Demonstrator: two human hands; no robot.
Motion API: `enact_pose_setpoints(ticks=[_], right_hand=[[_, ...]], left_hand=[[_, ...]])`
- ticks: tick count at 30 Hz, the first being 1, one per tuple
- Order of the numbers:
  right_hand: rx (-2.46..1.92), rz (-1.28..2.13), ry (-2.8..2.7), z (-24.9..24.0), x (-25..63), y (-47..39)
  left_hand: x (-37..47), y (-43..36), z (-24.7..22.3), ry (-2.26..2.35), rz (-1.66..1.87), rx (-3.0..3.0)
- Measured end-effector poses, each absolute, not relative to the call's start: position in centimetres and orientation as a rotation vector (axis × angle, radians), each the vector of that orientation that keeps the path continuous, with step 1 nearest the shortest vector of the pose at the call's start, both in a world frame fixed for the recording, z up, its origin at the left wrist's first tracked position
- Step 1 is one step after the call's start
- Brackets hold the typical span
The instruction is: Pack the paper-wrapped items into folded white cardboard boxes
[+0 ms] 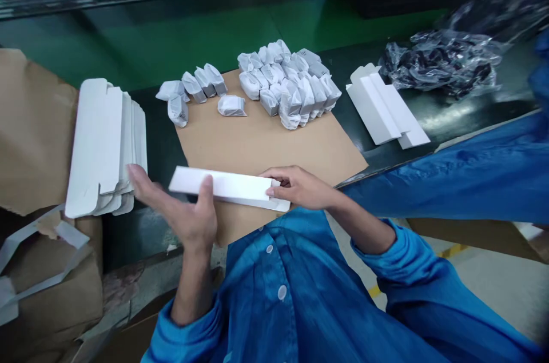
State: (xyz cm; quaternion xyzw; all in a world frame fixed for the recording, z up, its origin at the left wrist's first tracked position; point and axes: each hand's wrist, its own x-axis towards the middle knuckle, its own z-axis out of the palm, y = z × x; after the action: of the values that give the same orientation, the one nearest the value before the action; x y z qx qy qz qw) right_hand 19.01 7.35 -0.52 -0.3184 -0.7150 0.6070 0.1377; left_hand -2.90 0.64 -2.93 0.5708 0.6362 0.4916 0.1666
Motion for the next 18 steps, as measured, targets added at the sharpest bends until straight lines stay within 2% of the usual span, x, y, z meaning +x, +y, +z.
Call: enact_pose_setpoints(ticks=[2,3,5,7,10,14,18], right_hand=[[-0.733,1.755,-2.316,0.3,19.1,9.5],[-0.697,1.633,-2.464,1.0,19.0,10.3],[-0.832,1.140,-2.666,2.2,18.7,10.9],[-1.017,0.615,-2.707,2.7,18.4,10.3],[-1.051,0.222,-2.748,0.9,17.8,7.4],[-0.940,0.059,-2.648,-2.6,17.3,4.1],[-0.751,0.260,-2.680,-0.4,16.2,7.0]], left_hand=[[-3.5,-0.3,-2.4,1.763,1.049,2.088],[-3.6,-0.5,-2.2,1.699,0.872,2.268],[-3.6,-0.5,-1.9,1.587,0.531,2.472],[-3.2,-0.3,-1.8,1.695,0.397,2.492],[-2.7,-0.1,-1.8,1.921,0.372,2.444],[-2.3,-0.3,-1.7,1.810,0.324,2.488],[-2.4,-0.3,-1.6,1.741,0.284,2.463]])
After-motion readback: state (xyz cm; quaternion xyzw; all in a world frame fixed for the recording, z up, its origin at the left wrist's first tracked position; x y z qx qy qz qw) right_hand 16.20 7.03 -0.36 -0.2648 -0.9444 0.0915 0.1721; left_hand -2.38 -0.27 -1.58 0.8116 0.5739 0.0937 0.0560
